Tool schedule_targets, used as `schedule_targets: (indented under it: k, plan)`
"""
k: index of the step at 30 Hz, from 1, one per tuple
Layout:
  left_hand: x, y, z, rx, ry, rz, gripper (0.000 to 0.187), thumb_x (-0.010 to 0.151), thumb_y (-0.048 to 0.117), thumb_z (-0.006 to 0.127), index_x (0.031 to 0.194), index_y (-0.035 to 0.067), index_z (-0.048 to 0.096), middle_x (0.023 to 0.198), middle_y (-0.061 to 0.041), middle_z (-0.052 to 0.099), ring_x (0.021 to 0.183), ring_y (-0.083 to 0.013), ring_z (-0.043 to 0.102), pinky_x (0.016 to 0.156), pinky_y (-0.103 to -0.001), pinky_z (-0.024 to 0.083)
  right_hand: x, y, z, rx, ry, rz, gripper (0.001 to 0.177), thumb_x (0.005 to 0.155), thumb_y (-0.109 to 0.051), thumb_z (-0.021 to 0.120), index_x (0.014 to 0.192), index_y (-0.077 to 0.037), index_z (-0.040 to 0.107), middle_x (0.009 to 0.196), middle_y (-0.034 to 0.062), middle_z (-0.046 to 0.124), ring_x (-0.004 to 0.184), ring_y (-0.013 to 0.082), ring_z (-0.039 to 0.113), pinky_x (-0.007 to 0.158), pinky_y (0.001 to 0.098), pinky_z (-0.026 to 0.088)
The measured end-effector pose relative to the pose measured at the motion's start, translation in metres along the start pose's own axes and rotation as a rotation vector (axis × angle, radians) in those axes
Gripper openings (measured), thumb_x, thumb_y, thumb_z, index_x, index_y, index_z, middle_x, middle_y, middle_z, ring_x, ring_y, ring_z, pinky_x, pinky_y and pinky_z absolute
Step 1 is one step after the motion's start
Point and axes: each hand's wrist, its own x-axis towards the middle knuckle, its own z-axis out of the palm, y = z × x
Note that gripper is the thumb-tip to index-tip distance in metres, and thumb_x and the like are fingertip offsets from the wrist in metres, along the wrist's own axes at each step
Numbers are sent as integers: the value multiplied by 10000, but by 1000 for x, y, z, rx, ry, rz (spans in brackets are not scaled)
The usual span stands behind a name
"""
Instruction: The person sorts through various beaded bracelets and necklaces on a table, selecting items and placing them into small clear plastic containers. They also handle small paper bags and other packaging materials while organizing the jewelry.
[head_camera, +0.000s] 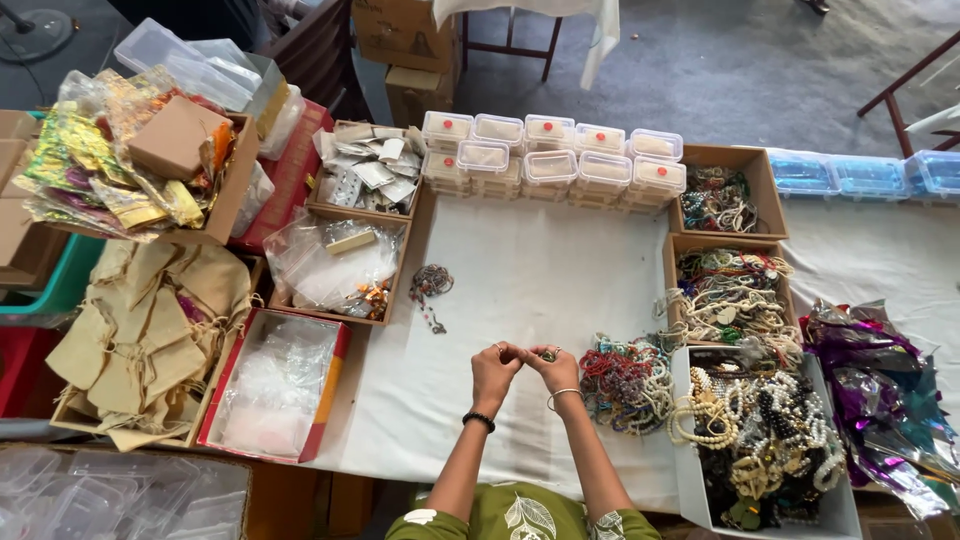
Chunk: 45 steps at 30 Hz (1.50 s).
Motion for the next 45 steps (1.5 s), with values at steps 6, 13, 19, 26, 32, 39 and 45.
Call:
schedule_targets:
  k: [6,13,19,26,32,39,45]
  plan:
    - [-5,18,0,47,123,-40,91,826,120,789,858,39,760,779,-78,777,697,-180,752,670,-305,593,-12,-10,-7,-146,92,-23,345,754,-377,870,939,-88,832,822,69,781,730,137,688,709,295,551]
    - [-6,-1,9,161,-21,223,86,782,40,743,867,33,748,833,-123,756,724,-211,742,667,-321,593,20,47,-3,-474,253,-267,352,729,-322,840,993,-91,808,872,162,756,740,297,723,699,390,567]
    - [-18,24,-15,528,-176,475,580,655,42,855,1199,173,704,1249,-62,641,1258,-324,497,983,-474,442,4,14,-17,-394,146,-87,399,695,-406,855,920,-85,787,814,156,752,711,297,736,690,393,568]
    - [-18,-7,-5,694,-250,700,772,610,204,923,1327,256,642,1350,57,615,1413,-284,364,1053,-509,249,-10,-1,-19,-663,120,-117,389,711,-426,869,958,-140,778,970,126,749,866,335,721,747,441,577]
    - [-20,-11,-3,665,-280,649,755,601,270,944,1299,262,656,1256,51,647,1377,-260,391,1054,-521,249,0,15,-18,-704,89,-160,308,756,-309,818,1025,-166,774,1010,114,746,931,323,723,792,436,581]
    - [-19,-3,-2,606,-220,544,754,581,319,946,1263,201,645,1243,6,657,1342,-270,411,1036,-524,267,2,-6,-22,-720,1,-218,266,785,-192,748,1047,-203,792,1057,93,732,960,320,711,826,430,574]
    - [-14,6,-5,579,-244,521,797,607,398,930,1316,182,638,1194,7,682,1271,-244,494,1016,-530,273,8,-15,-25,-756,-26,-277,259,777,-216,772,1033,-181,793,1012,93,731,929,312,709,811,426,571]
